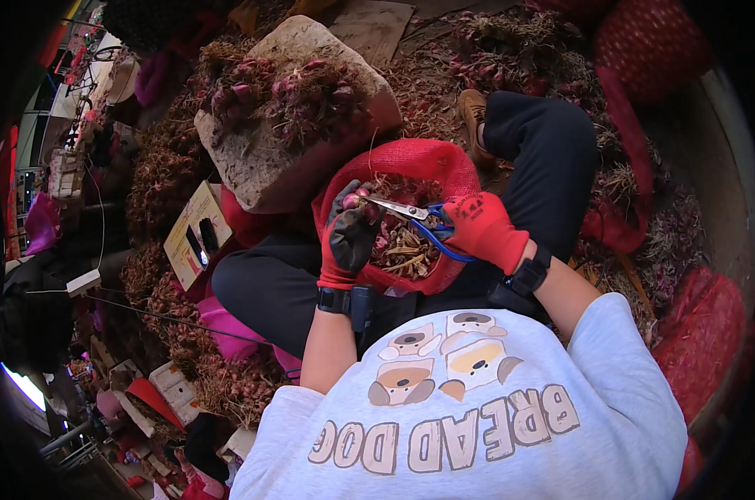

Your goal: Trim and sort onions into bags.

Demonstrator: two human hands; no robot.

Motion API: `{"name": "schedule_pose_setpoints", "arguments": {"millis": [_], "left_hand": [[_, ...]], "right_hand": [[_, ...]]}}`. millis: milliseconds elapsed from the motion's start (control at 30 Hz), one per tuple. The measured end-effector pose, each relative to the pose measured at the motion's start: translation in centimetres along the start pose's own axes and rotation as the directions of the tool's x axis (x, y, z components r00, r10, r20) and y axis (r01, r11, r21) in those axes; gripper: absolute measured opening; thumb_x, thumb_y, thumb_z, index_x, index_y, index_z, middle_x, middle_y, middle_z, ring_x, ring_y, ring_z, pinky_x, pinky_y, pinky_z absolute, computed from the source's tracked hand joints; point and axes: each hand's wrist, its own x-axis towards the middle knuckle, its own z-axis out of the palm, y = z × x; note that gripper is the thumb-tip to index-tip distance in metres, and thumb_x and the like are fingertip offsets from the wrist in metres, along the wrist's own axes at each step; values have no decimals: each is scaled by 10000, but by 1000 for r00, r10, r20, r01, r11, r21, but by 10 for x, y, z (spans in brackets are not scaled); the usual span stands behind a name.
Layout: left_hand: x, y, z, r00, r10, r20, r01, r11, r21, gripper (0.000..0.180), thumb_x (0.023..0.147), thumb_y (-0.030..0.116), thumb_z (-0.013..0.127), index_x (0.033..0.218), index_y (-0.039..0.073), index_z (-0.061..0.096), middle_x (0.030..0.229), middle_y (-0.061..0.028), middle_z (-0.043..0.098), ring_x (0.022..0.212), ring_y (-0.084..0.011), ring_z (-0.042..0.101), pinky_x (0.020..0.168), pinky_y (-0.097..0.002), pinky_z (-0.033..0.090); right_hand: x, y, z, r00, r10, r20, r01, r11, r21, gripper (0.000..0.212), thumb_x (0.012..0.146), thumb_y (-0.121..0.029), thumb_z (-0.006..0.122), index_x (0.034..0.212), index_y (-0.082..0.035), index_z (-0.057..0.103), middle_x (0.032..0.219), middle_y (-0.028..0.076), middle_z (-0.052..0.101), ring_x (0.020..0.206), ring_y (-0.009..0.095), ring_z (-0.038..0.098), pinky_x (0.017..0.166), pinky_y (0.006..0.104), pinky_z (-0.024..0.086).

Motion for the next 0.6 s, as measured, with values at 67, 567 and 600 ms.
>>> {"name": "schedule_pose_setpoints", "arguments": {"millis": [67, 567, 600], "left_hand": [[0, 1, 2, 1000, -19, 2, 19, 997, -74, 401, 894, 99, 492, 1288, 72, 424, 1183, -64, 528, 1028, -186, 546, 939, -367, 440], [0, 8, 13, 973, -227, -43, 214, 954, -208, 455, 943, 302, 457, 1332, 81, 377, 1114, -52, 548, 888, -172, 577, 637, -254, 485], [3, 3, 10, 978, -194, -81, 172, 959, -223, 399, 955, 255, 460, 1312, 84, 406, 1076, -42, 546, 918, -143, 561, 670, -256, 502]], "right_hand": [[3, -1, 3, 1000, 12, -10, -12, 1000, 20, 335, 705, -428, 678, 771, -103, 630, 733, 95, 624, 733, 268, 631, 663, 370, 469], [74, -19, 33, 1000, -2, 28, -26, 291, 956, 264, 804, -157, 668, 1022, -12, 639, 835, 36, 657, 741, 78, 582, 657, 247, 464], [73, -26, 21, 994, -34, 101, -83, 348, 934, 267, 798, -148, 664, 1025, -10, 633, 864, 46, 657, 768, 78, 582, 673, 254, 469]]}}
